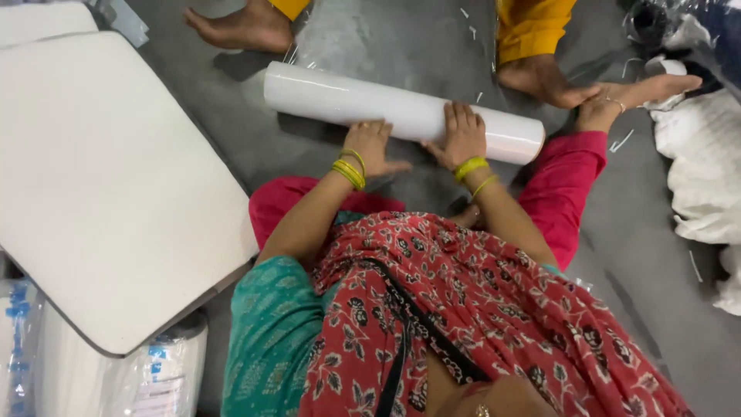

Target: The person sits on the floor and wraps a cylindrical foam roll in clear plastic film, rolling the foam back and forth across the plastic sheet to wind the film around it, then sets the wrapped roll aside with other finished rolls.

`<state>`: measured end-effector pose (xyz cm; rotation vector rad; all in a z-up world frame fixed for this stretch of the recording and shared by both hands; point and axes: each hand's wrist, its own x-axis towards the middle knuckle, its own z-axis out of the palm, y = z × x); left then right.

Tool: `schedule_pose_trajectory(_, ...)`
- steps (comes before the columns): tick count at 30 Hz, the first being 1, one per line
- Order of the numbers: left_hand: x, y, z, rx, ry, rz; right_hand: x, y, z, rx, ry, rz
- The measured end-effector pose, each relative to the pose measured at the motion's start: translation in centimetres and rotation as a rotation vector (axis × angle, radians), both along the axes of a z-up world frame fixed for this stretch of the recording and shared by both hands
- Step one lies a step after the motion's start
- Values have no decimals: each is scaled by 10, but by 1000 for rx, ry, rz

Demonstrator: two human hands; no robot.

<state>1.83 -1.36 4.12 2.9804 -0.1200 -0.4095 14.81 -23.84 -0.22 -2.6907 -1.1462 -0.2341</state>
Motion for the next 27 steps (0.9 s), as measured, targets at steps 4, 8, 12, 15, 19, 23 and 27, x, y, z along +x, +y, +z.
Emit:
schedule_pose_trajectory(4, 53, 16, -1, -158, -111, 230, -27, -1, 14, -26, -75, 3)
schedule_pose_trajectory(8, 90, 16, -18, -136, -262, 276, -49, -19, 11, -23, -78, 23)
schedule_pose_trajectory(12, 54, 1, -21, -91, -17, 291, -40, -14, 28, -96, 125, -37)
schedule_pose_trajectory(15, 17, -3, -15, -113, -70, 229, -27, -2, 28, -66, 301, -137)
schedule_pose_trajectory(19, -20, -9, 12, 38, -26, 108, -12, 14, 6, 48, -18, -30)
schedule_pose_trajectory(23, -42, -5, 10, 61, -6, 17, -31, 15, 0, -122, 25, 32)
schedule_pose_trajectory(27, -38, 9, -1, -159, -47, 113, -56, 7, 10, -108, 149, 12)
